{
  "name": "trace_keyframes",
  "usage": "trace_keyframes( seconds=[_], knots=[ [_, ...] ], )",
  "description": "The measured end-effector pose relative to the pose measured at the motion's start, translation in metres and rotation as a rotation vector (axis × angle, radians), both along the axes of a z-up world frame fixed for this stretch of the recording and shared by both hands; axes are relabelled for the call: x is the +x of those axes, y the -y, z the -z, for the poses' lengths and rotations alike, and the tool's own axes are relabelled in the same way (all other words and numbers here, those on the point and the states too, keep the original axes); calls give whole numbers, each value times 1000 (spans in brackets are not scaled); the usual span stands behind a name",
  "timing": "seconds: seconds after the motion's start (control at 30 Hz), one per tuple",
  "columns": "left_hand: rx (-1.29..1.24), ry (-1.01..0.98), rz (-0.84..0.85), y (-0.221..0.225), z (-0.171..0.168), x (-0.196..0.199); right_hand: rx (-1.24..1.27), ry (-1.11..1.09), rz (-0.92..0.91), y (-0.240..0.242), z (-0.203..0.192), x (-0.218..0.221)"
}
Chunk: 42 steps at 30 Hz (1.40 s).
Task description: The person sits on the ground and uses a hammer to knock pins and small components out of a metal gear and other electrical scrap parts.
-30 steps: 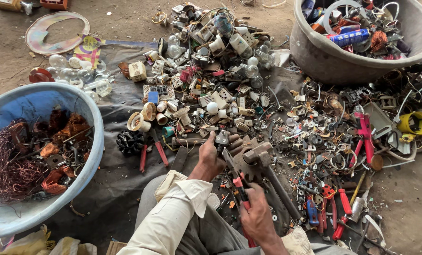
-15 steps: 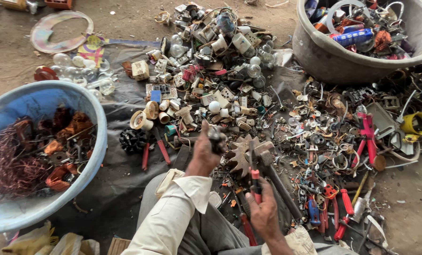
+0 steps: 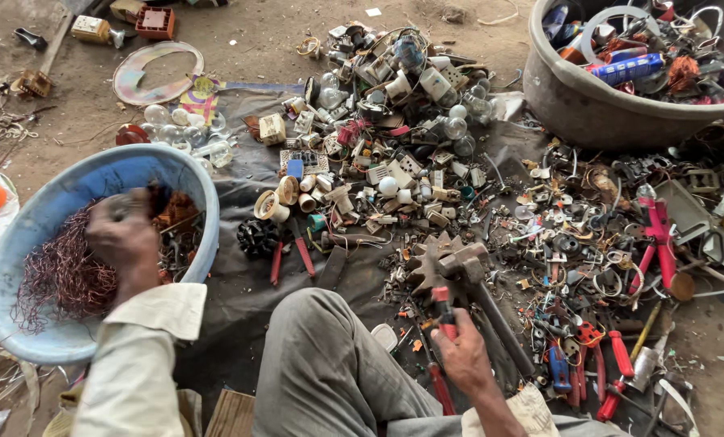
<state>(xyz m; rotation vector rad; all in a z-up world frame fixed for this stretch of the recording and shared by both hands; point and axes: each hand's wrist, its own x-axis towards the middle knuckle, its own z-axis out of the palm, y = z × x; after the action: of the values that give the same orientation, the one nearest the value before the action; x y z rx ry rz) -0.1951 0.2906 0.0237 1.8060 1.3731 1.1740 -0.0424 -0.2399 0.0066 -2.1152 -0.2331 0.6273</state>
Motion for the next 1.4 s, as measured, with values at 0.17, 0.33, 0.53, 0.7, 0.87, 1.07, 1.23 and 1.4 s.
trace_keyframes(
  seconds=[0.17,0.33,0.53,0.7,0.87,1.07,1.23,1.4],
  knots=[
    [-609,209,563,122,55,109,-125,262,-395,-1,32,-11],
    [-1108,379,1071,279,59,172,-258,295,-558,9,38,-16],
    [-800,-271,1037,314,33,175,-303,595,20,26,-2,35],
    [-801,-284,956,312,17,180,-456,326,110,37,25,64],
    [-810,-318,990,308,30,180,-492,188,24,33,58,63],
    [-647,-472,985,310,56,191,4,-391,292,26,53,66],
    [-249,-280,980,320,79,196,243,-588,395,27,39,69],
    [-390,-278,941,318,91,202,-106,-57,290,13,-3,38]
  ],
)
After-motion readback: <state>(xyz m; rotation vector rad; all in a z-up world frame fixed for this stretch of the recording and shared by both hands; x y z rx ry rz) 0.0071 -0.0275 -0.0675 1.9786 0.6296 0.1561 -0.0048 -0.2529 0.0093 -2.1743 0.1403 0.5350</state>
